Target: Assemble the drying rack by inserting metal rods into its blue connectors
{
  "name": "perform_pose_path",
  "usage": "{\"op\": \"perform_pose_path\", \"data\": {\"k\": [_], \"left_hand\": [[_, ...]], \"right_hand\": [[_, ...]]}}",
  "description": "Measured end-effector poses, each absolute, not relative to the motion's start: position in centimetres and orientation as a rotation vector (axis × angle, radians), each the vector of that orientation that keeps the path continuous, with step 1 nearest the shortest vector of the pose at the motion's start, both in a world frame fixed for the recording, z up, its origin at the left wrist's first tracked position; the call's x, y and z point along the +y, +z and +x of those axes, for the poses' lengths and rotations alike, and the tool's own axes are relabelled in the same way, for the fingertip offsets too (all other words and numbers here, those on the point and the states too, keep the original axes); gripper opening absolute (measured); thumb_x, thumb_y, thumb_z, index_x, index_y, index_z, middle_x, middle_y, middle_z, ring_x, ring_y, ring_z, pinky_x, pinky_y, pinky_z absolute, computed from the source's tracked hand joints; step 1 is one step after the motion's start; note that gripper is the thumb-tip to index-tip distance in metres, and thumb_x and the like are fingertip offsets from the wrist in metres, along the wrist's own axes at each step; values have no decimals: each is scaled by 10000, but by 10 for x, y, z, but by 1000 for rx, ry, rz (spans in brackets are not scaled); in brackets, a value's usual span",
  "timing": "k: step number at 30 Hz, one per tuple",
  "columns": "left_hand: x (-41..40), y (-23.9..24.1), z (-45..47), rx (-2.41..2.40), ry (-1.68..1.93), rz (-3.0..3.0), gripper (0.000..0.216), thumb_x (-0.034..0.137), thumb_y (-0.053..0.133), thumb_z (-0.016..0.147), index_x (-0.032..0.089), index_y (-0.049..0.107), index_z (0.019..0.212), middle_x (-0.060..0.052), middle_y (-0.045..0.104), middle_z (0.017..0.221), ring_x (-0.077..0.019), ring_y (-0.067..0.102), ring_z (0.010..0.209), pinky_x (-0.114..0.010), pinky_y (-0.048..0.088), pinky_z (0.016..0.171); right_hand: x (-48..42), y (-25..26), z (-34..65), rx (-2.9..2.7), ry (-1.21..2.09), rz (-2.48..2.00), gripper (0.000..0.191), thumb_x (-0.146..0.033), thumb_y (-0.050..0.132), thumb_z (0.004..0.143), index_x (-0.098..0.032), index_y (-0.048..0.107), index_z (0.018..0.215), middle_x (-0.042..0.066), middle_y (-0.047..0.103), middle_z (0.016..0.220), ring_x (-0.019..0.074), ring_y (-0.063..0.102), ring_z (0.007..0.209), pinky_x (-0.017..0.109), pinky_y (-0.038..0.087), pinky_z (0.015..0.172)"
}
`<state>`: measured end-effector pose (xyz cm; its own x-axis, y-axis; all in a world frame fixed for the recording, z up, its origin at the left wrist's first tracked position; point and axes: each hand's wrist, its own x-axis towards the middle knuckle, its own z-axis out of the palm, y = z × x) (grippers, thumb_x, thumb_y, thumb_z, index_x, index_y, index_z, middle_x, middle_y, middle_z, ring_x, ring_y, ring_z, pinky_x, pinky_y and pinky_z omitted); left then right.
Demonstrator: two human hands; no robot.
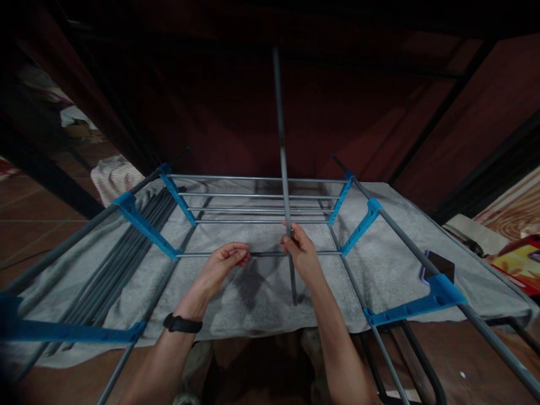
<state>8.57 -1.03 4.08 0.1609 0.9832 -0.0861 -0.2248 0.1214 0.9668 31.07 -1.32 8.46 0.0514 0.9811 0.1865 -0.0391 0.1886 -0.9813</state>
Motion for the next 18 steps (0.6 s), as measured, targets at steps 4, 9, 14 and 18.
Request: {"op": "perform_pose_path", "data": {"k": [4,9,14,18], "left_hand": [[-5,39,81,994,1214,993,327,366,812,728,156,738,968,-68,728,833,-156,644,756,-262,487,709],[-1,36,77,1021,1262,977,353,387,823,714,163,746,976,-65,736,836,-165,659,768,-268,492,717],[-2,38,77,1030,1272,981,381,396,815,725,157,744,1013,-74,740,875,-162,664,779,-267,493,731],[-4,41,77,1024,1287,959,416,382,810,734,155,726,1073,-77,738,920,-161,667,790,-272,500,739]], "right_hand": [[-6,70,328,-1298,925,-1165,421,-391,635,766,-281,652,1172,-23,585,764,179,498,713,332,410,695],[-1,49,344,-1385,793,-1303,343,-341,592,753,-269,693,1073,-8,618,809,197,505,744,343,400,725],[-1,38,352,-1445,737,-1392,325,-320,556,743,-242,701,1023,-1,618,758,202,520,703,343,405,703],[0,31,360,-1524,731,-1415,297,-304,539,736,-235,700,977,5,630,751,205,543,688,338,413,679]]}}
